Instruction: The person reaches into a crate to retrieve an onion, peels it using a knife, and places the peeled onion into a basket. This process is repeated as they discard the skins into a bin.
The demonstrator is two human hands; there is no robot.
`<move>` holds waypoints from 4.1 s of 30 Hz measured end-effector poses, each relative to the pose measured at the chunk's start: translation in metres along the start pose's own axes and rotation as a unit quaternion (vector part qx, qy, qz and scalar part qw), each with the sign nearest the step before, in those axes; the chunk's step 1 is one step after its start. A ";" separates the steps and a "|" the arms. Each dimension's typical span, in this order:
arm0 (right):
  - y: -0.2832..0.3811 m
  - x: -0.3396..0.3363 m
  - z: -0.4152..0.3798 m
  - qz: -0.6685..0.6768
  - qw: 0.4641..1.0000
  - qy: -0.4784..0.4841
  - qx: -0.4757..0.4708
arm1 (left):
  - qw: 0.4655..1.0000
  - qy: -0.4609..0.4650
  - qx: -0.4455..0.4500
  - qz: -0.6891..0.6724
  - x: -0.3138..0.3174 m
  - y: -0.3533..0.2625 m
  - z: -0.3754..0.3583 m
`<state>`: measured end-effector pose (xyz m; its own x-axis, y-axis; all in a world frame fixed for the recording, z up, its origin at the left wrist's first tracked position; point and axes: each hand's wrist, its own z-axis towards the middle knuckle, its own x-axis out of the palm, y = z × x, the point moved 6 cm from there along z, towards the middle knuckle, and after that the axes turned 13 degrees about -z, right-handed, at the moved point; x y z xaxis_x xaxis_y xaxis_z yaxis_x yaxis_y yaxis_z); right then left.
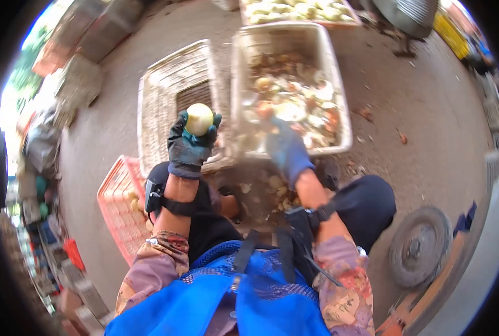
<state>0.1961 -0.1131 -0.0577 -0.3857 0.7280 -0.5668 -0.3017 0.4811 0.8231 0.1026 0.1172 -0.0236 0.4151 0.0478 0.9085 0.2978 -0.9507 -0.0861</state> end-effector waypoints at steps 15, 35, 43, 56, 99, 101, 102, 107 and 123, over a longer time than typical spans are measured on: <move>0.047 -0.032 -0.053 -0.207 0.955 0.208 0.032 | 0.814 -0.281 0.472 0.191 -0.226 -0.345 -0.258; -0.015 -0.111 -0.047 -0.064 0.949 0.023 0.308 | 0.564 -0.042 -0.065 0.822 -0.199 -0.216 0.157; 0.007 -0.074 -0.033 -0.133 0.936 0.089 0.314 | 0.334 0.177 -0.241 0.894 -0.224 -0.088 0.130; 0.024 -0.067 -0.036 -0.214 0.947 0.102 0.219 | 0.401 0.191 -0.247 0.861 -0.270 -0.071 0.134; 0.107 0.000 -0.126 -0.191 0.975 -0.011 -0.111 | 0.659 0.150 0.316 0.666 -0.051 0.059 -0.035; 0.105 0.000 -0.124 -0.209 0.972 -0.007 -0.105 | 0.627 0.153 0.337 0.686 -0.045 0.059 -0.036; 0.104 0.001 -0.122 -0.227 0.969 -0.004 -0.103 | 0.593 0.156 0.360 0.703 -0.038 0.060 -0.039; 0.089 0.016 -0.107 -0.265 0.962 0.029 -0.054 | 0.477 0.140 0.515 0.699 -0.010 0.062 -0.073; 0.058 0.022 -0.096 -0.073 0.995 -0.020 0.065 | 0.597 0.213 0.305 0.711 -0.003 0.090 -0.069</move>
<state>0.0865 -0.1159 -0.0254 -0.3098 0.6633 -0.6812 -0.2348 0.6408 0.7309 0.0691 0.0106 -0.0062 0.4036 -0.8800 -0.2502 0.2169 0.3577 -0.9083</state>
